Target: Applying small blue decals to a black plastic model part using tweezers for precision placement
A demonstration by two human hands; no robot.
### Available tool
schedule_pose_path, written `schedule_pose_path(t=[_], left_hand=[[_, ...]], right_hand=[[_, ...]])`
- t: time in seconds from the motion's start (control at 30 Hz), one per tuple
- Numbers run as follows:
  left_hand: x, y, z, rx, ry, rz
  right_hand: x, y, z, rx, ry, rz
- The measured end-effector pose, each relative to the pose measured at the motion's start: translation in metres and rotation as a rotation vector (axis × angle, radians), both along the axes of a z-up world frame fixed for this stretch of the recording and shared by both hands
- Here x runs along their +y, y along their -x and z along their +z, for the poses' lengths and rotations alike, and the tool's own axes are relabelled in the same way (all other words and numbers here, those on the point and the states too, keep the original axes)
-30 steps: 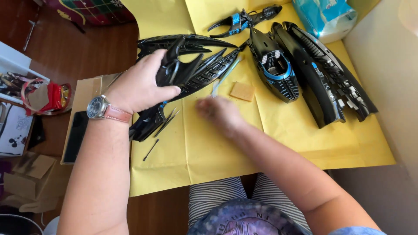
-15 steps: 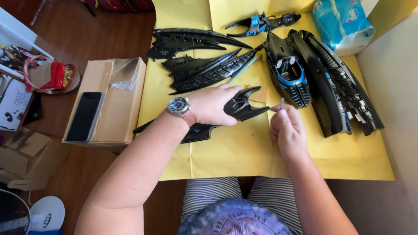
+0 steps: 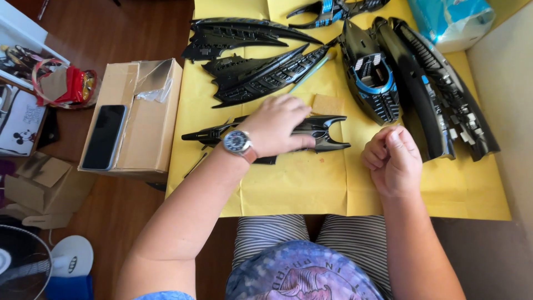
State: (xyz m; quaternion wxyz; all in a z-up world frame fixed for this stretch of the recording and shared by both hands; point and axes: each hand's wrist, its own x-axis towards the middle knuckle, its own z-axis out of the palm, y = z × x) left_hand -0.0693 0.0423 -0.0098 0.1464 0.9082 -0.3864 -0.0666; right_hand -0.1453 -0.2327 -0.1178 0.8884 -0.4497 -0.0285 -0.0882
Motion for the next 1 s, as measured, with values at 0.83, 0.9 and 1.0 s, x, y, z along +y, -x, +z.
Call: schedule_pose_path(t=[0.83, 0.9, 1.0], left_hand=[[0.105, 0.126, -0.067, -0.431, 1.042, 0.575], [0.106, 0.127, -0.066, -0.387, 1.021, 0.548], [0.106, 0.127, -0.066, -0.326, 0.961, 0.580]], right_hand=[[0.009, 0.004, 0.043, 0.223, -0.019, -0.026], [0.014, 0.007, 0.049, 0.199, -0.100, -0.128], [0.016, 0.006, 0.047, 0.192, -0.099, -0.205]])
